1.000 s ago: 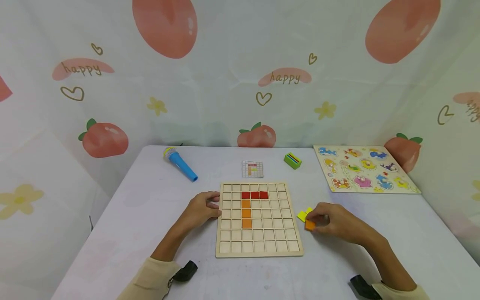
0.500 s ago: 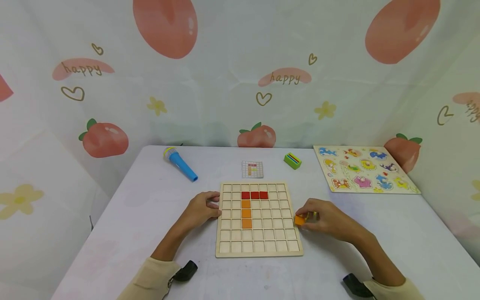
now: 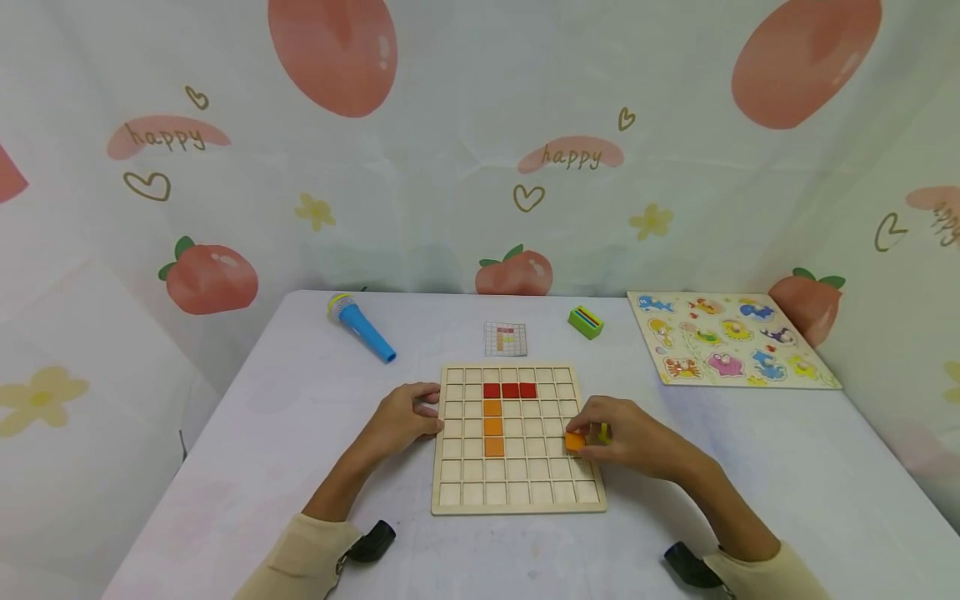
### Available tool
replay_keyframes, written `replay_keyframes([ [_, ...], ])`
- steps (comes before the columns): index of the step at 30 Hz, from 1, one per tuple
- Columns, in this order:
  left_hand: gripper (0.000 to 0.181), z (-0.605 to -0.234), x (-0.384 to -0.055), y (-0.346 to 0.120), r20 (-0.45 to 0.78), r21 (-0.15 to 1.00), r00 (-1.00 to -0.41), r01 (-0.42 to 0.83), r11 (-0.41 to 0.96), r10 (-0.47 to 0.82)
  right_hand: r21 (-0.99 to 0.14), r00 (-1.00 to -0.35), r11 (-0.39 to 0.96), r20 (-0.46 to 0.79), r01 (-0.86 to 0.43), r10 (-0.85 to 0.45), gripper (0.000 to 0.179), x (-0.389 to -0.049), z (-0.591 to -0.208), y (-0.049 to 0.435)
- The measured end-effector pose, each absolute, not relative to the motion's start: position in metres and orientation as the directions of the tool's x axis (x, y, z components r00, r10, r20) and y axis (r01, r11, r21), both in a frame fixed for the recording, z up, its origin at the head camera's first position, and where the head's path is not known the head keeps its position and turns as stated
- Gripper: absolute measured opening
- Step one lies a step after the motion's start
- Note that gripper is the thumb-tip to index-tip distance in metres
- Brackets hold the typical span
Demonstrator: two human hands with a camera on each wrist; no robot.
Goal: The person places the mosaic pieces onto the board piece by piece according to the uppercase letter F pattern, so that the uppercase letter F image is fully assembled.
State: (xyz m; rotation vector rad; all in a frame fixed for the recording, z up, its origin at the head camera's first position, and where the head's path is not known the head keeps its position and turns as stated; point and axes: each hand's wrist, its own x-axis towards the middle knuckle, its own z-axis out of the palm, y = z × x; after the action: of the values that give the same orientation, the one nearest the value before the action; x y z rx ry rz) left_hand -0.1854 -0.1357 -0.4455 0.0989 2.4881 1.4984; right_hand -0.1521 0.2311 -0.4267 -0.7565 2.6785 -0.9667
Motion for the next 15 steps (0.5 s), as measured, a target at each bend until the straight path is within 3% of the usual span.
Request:
replay_keyframes([
  [9, 0.063, -0.445, -0.186, -0.136, -0.164, 0.880, -0.971, -0.064, 0.471, 0.174, -0.640, -0.830, 0.650, -0.036, -0.408, -0.557, 0.023, -0.157, -0.428, 0.210],
  [15, 0.063, -0.445, -0.185, -0.136, -0.169, 0.886, -0.970, -0.071, 0.458, 0.177, -0.610, -0.792, 0.621, 0.015, -0.492, -0.611, 0.021, -0.159, -0.429, 0.195],
])
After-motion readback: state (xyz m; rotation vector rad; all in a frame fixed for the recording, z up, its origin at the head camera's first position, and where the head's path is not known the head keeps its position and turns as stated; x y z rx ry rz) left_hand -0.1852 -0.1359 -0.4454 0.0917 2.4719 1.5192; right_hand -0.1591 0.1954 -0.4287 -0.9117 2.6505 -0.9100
